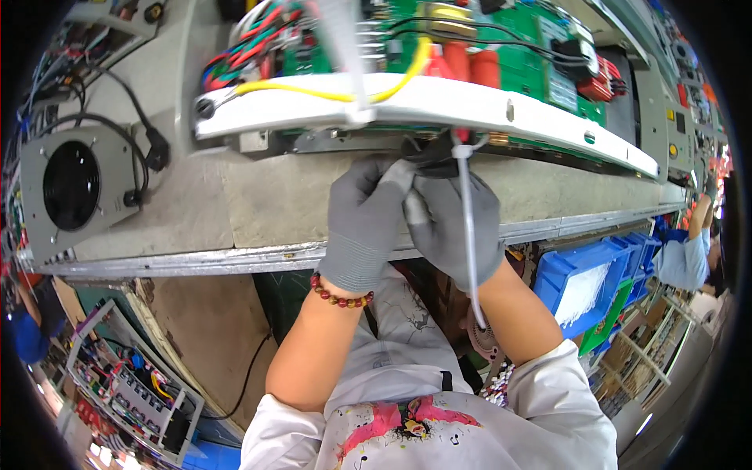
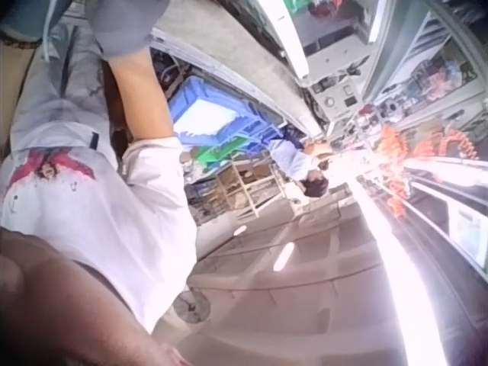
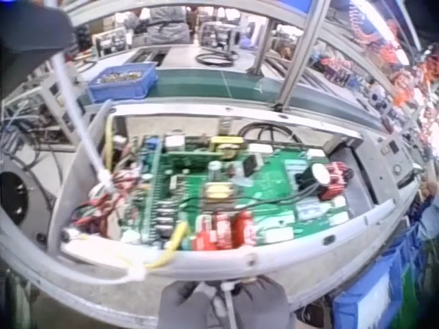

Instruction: Assembling internal electronic components and wiring for a solar inverter unit.

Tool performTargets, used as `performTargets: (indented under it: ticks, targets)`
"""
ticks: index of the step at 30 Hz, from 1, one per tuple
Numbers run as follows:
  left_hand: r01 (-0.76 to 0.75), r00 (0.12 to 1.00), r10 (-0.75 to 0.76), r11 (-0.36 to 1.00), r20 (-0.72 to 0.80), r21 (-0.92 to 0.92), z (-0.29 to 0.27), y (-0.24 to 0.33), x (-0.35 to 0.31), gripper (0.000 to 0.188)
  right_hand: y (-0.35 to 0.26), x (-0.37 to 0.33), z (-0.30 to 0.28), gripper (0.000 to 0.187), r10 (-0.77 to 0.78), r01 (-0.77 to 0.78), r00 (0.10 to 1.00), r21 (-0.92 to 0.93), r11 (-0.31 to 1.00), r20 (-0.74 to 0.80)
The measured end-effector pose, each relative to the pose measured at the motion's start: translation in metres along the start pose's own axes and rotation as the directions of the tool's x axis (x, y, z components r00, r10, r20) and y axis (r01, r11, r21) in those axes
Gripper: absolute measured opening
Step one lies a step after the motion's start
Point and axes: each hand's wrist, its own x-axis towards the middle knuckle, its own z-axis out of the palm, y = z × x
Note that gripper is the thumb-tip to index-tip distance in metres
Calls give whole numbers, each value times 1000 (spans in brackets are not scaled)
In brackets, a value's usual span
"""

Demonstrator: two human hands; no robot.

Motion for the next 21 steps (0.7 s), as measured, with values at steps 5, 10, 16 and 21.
performTargets:
  ticks: [5,10,16,21]
  targets:
    - [-81,997,79,993,-21,-91,14,1,-3,19,7,5,2,15,118,-94,986,-193,977,117]
    - [46,990,-66,987,-126,-155,19,-5,4,26,19,12,10,11,-32,-2,996,394,919,80]
    - [-221,972,225,973,-62,70,-3,-27,23,28,25,16,16,13,-58,-6,993,532,847,105]
    - [-315,948,314,949,-52,-10,-13,-33,36,37,34,18,-5,20,-97,15,962,308,951,254]
